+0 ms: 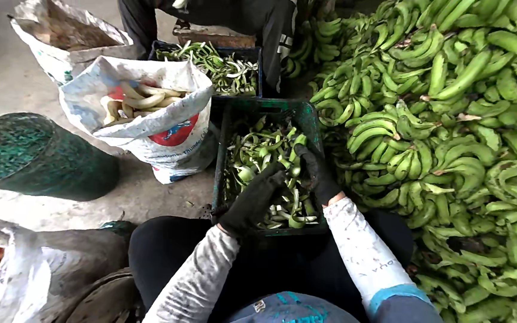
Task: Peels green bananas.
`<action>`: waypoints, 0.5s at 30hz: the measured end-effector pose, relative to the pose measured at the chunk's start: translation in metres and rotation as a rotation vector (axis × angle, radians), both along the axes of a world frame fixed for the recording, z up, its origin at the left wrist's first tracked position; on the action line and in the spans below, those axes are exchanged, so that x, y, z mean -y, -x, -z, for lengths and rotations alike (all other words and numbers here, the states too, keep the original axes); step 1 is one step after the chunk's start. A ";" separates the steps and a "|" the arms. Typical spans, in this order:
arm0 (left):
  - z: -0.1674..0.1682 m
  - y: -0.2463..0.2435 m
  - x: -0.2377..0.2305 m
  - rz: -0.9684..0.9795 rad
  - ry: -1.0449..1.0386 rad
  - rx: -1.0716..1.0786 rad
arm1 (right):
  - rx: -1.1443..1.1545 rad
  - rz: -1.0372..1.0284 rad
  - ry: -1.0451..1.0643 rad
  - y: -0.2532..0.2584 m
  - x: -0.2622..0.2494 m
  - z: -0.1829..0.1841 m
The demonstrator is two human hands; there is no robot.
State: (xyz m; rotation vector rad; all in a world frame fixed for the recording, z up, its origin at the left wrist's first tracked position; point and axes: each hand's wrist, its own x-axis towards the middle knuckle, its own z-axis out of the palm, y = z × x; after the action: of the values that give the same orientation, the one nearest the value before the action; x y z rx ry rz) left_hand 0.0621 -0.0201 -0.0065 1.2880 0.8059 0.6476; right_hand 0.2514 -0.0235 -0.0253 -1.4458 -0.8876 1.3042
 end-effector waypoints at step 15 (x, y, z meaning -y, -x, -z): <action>-0.061 0.044 -0.020 -0.219 -0.201 0.395 | -0.112 -0.028 -0.012 -0.048 -0.034 0.000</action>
State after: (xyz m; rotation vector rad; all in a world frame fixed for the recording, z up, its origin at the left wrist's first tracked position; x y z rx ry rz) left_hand 0.0183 0.0001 0.0542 1.2045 0.5674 1.1419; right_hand 0.2995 0.0101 -0.0254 -1.3422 -0.8425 1.3844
